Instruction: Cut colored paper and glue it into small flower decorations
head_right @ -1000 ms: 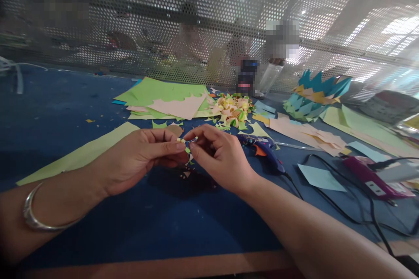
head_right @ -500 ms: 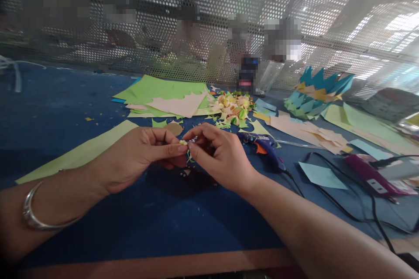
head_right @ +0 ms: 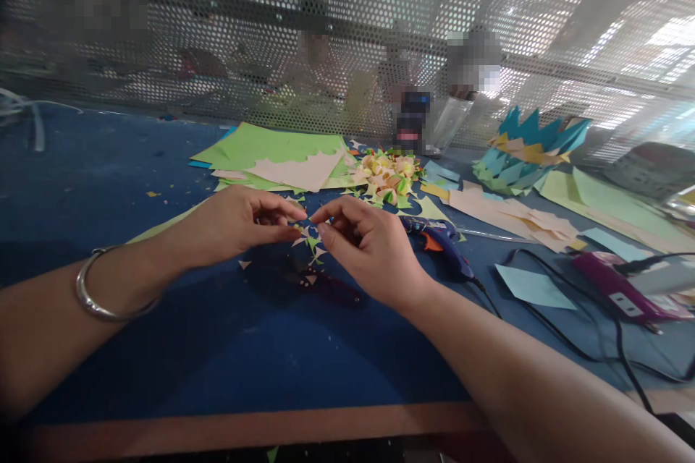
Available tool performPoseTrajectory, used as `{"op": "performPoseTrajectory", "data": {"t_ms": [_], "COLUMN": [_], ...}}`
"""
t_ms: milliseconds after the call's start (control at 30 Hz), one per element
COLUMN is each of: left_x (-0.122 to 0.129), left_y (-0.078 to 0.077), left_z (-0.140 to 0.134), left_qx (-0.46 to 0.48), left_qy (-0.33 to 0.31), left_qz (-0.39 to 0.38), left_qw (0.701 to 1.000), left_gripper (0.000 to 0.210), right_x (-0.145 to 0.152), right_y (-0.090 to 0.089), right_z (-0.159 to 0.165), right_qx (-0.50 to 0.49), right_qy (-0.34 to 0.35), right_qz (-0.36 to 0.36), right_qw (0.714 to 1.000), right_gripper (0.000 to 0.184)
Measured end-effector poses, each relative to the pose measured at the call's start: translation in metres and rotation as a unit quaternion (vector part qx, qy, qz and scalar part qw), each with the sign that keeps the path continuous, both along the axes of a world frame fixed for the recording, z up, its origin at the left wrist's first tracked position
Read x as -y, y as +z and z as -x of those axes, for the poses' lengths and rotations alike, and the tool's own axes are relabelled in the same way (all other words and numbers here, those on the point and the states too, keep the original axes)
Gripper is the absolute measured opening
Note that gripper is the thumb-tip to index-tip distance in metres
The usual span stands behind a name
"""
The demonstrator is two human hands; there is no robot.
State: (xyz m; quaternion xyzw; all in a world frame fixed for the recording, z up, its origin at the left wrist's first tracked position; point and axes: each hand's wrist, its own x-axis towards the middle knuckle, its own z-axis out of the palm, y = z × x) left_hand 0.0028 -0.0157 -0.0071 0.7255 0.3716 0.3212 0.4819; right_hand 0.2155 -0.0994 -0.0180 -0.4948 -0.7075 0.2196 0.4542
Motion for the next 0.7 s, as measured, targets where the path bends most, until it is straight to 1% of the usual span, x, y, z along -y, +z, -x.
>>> {"op": "performPoseTrajectory", "data": {"t_ms": [67, 100, 133, 200, 267, 367, 467, 567, 633, 700], "left_x": [-0.005, -0.008, -0.009, -0.011, -0.011, -0.010, -0.012, -0.015, -0.016, -0.013], "left_y": [0.000, 0.001, 0.002, 0.006, 0.009, 0.012, 0.009, 0.004, 0.003, 0.004], "left_z": [0.004, 0.006, 0.008, 0.013, 0.016, 0.019, 0.019, 0.017, 0.015, 0.014], "left_qx": [-0.070, -0.096, -0.103, -0.105, -0.128, -0.201, -0.231, -0.252, -0.252, -0.216], "left_qy": [-0.001, 0.007, 0.021, 0.045, 0.049, 0.020, -0.014, -0.024, -0.011, 0.010], "left_qz": [-0.087, -0.116, -0.131, -0.146, -0.154, -0.166, -0.209, -0.246, -0.245, -0.226], "left_qw": [0.994, 0.989, 0.986, 0.983, 0.978, 0.965, 0.950, 0.936, 0.936, 0.950], "left_gripper": [0.025, 0.025, 0.023, 0.020, 0.017, 0.021, 0.025, 0.016, 0.013, 0.014], "right_x": [0.000, 0.000, -0.001, -0.001, -0.001, -0.001, 0.000, -0.001, -0.001, -0.001], "right_y": [0.000, -0.001, -0.001, -0.001, -0.001, -0.001, -0.001, -0.001, -0.001, -0.001], "right_z": [-0.001, -0.001, -0.001, -0.002, -0.003, -0.004, -0.004, -0.003, -0.002, -0.002], "right_qx": [0.000, -0.001, -0.001, 0.000, 0.003, 0.008, 0.016, 0.025, 0.031, 0.035], "right_qy": [-0.001, -0.001, -0.001, -0.002, -0.005, -0.008, -0.006, -0.006, -0.006, -0.006], "right_qz": [0.000, 0.001, 0.002, 0.003, 0.001, -0.004, -0.007, -0.009, -0.012, -0.014], "right_qw": [1.000, 1.000, 1.000, 1.000, 1.000, 1.000, 1.000, 1.000, 0.999, 0.999], "right_gripper": [0.014, 0.015, 0.015, 0.016, 0.016, 0.017, 0.017, 0.015, 0.014, 0.013]}}
